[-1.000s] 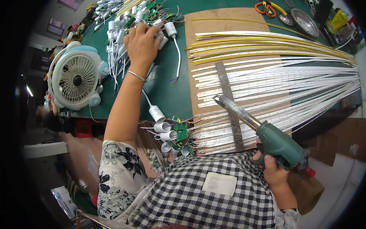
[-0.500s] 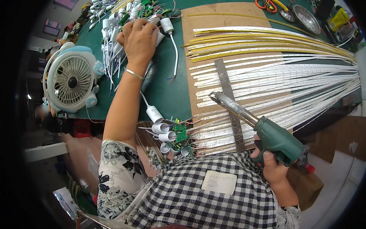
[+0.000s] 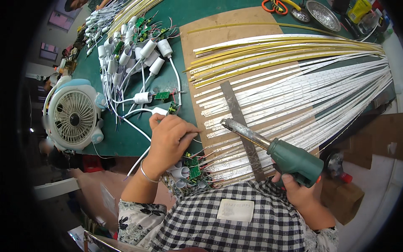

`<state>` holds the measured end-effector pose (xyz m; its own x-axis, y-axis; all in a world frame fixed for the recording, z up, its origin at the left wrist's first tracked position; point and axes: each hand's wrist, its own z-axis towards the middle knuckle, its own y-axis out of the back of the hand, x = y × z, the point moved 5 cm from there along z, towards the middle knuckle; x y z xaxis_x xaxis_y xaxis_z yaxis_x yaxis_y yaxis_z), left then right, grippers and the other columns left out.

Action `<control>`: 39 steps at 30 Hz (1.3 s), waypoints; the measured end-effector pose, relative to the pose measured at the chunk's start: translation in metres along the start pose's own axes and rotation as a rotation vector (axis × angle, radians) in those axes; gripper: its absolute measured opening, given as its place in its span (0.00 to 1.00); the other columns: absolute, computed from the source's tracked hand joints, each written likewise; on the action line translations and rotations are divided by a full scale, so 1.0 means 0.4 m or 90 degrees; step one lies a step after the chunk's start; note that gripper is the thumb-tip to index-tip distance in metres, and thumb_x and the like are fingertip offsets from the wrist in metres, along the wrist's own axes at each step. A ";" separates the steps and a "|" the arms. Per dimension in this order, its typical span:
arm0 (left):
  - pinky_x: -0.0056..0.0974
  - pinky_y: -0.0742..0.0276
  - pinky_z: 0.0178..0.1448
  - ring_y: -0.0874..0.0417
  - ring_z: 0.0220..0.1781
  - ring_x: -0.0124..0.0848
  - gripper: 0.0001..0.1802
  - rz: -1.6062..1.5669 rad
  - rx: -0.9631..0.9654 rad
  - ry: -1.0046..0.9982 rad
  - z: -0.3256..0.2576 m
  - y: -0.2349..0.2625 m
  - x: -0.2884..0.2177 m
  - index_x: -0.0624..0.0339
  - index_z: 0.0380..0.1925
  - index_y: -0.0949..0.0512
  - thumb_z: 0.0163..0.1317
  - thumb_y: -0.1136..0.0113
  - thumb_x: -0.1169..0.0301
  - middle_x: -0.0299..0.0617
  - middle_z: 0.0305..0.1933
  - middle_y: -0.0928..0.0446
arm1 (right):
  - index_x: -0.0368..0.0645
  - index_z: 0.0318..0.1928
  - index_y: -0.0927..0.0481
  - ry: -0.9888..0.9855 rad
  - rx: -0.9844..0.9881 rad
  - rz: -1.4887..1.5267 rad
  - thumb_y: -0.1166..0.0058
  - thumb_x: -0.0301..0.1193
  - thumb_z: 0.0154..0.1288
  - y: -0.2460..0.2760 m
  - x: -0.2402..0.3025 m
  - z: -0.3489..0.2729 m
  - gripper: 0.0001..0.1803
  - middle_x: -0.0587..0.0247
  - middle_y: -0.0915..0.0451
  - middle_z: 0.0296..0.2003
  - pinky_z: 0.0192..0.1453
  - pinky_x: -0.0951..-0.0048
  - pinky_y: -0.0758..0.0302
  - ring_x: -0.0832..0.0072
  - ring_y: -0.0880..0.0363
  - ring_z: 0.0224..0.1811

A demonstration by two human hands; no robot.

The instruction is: The person aligns and solders electrical wires attached to circuit drivers onto LED light strips using a handheld soldering tool.

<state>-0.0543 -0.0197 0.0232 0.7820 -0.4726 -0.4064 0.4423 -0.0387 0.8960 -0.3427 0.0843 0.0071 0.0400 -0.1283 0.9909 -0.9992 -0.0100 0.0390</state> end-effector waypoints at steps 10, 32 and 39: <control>0.41 0.42 0.48 0.22 0.35 0.29 0.07 0.058 -0.022 -0.018 -0.008 -0.002 -0.049 0.48 0.27 0.18 0.48 0.29 0.72 0.29 0.28 0.23 | 0.29 0.59 0.31 -0.003 0.068 -0.038 0.45 0.41 0.71 0.000 0.010 -0.011 0.28 0.48 0.18 0.46 0.34 0.71 0.20 0.70 0.18 0.29; 0.45 0.46 0.55 0.25 0.40 0.31 0.06 0.083 -0.070 0.001 -0.015 0.007 -0.070 0.48 0.24 0.19 0.45 0.30 0.71 0.27 0.27 0.25 | 0.34 0.52 0.24 0.036 0.123 -0.210 0.39 0.32 0.64 -0.014 0.010 0.004 0.20 0.56 0.19 0.42 0.46 0.67 0.23 0.67 0.20 0.40; 0.46 0.46 0.56 0.25 0.41 0.31 0.06 0.075 -0.070 -0.004 -0.010 0.005 -0.070 0.49 0.25 0.19 0.46 0.30 0.70 0.28 0.28 0.25 | 0.38 0.50 0.18 -0.031 0.102 -0.194 0.38 0.31 0.62 -0.013 -0.004 0.001 0.17 0.55 0.18 0.48 0.54 0.62 0.26 0.61 0.21 0.49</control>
<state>-0.0736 -0.0029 0.0357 0.8285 -0.4739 -0.2984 0.3934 0.1132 0.9124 -0.3374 0.0842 0.0053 0.3406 -0.1427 0.9293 -0.9279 -0.2106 0.3078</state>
